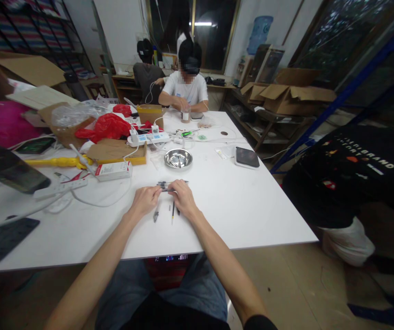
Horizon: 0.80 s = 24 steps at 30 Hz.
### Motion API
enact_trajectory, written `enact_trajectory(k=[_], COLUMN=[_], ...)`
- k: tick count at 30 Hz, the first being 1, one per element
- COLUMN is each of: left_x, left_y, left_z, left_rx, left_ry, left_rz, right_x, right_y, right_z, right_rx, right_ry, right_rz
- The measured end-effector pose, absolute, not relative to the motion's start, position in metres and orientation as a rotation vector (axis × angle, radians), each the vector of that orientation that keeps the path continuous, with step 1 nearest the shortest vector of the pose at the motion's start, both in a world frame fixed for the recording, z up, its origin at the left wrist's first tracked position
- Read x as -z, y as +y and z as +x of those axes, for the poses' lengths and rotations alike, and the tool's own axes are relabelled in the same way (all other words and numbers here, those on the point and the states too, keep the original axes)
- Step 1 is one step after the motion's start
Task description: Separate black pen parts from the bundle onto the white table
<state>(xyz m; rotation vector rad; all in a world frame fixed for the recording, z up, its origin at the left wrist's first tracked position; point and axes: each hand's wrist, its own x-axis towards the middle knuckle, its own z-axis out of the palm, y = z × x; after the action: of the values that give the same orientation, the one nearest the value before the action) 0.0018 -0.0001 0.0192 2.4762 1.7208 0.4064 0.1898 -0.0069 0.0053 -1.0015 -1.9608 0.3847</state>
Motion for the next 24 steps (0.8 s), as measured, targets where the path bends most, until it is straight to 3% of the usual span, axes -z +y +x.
enact_trajectory(k=[24], left_x=[-0.014], left_y=[0.0022], left_z=[-0.0013], left_rx=[-0.607], left_ry=[1.659], left_rz=[2.462], right_x=[-0.0038], right_y=[-0.0048], right_z=[0.1919], right_rx=[-0.372], right_ry=[-2.042], right_rz=[-1.036])
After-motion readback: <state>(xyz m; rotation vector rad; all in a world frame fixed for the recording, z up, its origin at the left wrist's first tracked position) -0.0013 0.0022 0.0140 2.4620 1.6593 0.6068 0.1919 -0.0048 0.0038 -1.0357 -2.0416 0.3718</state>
